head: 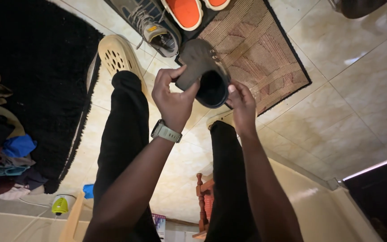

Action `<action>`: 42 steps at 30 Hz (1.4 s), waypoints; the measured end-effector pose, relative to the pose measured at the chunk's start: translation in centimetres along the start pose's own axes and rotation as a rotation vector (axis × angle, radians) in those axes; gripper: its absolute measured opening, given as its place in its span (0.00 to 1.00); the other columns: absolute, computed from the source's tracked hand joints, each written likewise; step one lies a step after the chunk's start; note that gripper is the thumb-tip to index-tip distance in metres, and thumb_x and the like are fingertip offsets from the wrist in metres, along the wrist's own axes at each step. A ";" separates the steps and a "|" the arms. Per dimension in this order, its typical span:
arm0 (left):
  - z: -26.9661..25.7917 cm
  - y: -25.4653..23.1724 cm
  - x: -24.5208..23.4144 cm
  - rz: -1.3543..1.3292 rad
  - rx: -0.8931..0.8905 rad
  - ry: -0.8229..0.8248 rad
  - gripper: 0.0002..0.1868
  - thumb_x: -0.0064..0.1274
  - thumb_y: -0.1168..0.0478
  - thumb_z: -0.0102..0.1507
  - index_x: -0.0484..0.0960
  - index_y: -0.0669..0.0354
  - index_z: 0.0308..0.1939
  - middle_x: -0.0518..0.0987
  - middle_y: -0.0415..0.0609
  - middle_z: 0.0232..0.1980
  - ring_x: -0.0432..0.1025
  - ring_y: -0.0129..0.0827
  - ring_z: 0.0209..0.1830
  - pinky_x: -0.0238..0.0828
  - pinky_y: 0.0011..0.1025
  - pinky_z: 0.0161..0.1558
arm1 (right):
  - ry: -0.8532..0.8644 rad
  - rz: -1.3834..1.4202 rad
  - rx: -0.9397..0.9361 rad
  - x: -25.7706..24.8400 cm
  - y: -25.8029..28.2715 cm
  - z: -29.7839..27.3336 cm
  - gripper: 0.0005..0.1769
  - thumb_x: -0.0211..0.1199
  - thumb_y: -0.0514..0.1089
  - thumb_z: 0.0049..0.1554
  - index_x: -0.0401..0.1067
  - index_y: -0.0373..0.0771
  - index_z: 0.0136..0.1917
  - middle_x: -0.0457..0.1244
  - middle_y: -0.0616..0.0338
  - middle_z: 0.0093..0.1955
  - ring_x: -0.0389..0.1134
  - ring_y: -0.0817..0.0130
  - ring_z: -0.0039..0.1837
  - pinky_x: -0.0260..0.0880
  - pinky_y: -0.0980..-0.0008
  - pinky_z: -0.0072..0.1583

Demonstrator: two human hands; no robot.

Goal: Organizing various pairs of shoes and placing them on a rack.

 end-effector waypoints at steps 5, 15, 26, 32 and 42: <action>-0.4 2.2 -0.2 -0.156 -0.156 -0.067 0.16 0.72 0.67 0.58 0.82 0.65 0.46 0.79 0.44 0.42 0.75 0.25 0.41 0.74 0.25 0.48 | -0.091 -0.131 -0.030 -1.1 1.9 -1.1 0.21 0.58 0.49 0.68 0.71 0.32 0.66 0.67 0.59 0.56 0.69 0.74 0.54 0.72 0.73 0.55; 1.3 1.5 -2.6 -0.180 -0.165 -0.118 0.19 0.71 0.68 0.53 0.83 0.63 0.46 0.77 0.47 0.41 0.73 0.30 0.38 0.72 0.27 0.43 | 0.051 -0.378 -0.049 2.3 6.4 0.4 0.20 0.55 0.50 0.69 0.73 0.34 0.64 0.68 0.65 0.53 0.67 0.79 0.53 0.70 0.77 0.56; 6.0 -0.1 -5.3 -0.136 -0.121 -0.067 0.19 0.69 0.69 0.52 0.83 0.60 0.46 0.79 0.50 0.43 0.77 0.41 0.45 0.75 0.33 0.48 | 0.002 -0.570 -0.328 9.6 12.0 0.2 0.11 0.60 0.45 0.67 0.71 0.36 0.59 0.64 0.63 0.54 0.64 0.76 0.55 0.66 0.76 0.58; 7.5 -0.2 -5.1 -0.194 -0.066 0.025 0.21 0.67 0.71 0.52 0.83 0.60 0.48 0.80 0.51 0.45 0.77 0.41 0.46 0.76 0.33 0.49 | 0.449 -1.182 -0.900 18.7 19.4 -6.2 0.14 0.61 0.34 0.56 0.71 0.39 0.57 0.66 0.52 0.60 0.67 0.56 0.64 0.64 0.57 0.69; 7.9 0.2 -4.2 -0.040 -0.030 0.129 0.33 0.76 0.56 0.57 0.76 0.61 0.61 0.78 0.56 0.56 0.74 0.45 0.57 0.73 0.38 0.59 | 0.818 -1.955 -1.095 17.0 7.9 -3.4 0.06 0.61 0.42 0.53 0.72 0.38 0.43 0.65 0.54 0.41 0.69 0.55 0.52 0.61 0.54 0.68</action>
Point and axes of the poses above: each hand's wrist, its own z-axis towards the middle knuckle, its own x-axis out of the palm, y = z × x, the point moved 10 cm from there along z, towards the middle knuckle
